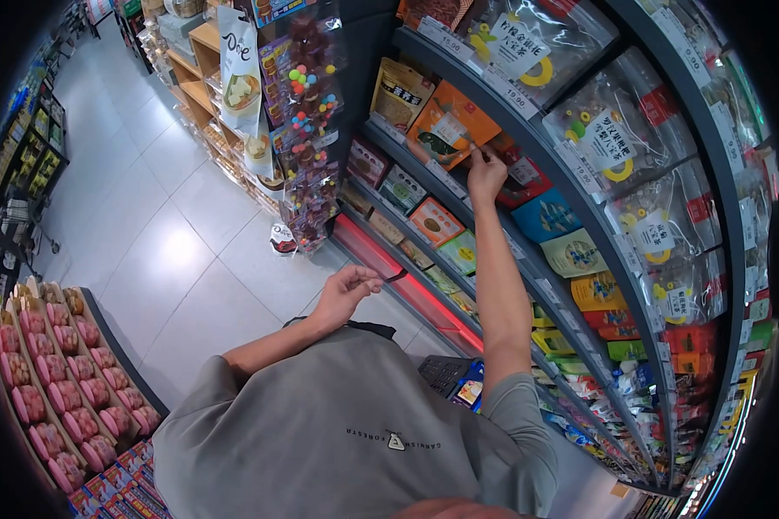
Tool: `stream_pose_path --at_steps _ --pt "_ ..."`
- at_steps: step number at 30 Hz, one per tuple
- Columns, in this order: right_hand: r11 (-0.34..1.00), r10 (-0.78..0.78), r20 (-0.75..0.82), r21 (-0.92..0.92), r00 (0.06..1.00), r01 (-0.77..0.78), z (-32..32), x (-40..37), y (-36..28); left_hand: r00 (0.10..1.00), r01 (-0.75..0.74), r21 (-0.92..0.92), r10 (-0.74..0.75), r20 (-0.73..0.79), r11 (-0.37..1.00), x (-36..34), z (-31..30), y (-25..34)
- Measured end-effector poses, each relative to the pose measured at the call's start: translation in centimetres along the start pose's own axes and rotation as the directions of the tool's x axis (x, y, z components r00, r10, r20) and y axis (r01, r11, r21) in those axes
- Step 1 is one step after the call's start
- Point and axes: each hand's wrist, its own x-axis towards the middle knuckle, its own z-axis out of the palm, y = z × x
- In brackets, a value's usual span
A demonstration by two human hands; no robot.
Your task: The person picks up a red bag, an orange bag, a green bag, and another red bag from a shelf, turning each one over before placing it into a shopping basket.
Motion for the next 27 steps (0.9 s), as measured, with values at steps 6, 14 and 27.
stream_pose_path --at_steps 6,14,27 --pt "0.928 0.135 -0.007 0.353 0.991 -0.123 1.2 -0.4 -0.6 1.000 0.005 0.002 -0.005 0.025 1.000 0.2 -0.5 0.1" --pt "0.914 -0.006 -0.098 0.403 0.995 0.045 2.9 -0.2 0.7 1.000 0.009 -0.030 -0.009 0.000 0.999 0.6 -1.6 -0.4" --pt "0.931 0.032 -0.102 0.366 0.994 0.008 1.2 -0.3 -1.3 0.999 0.019 0.029 -0.020 0.049 0.999 1.4 -0.7 -0.1"
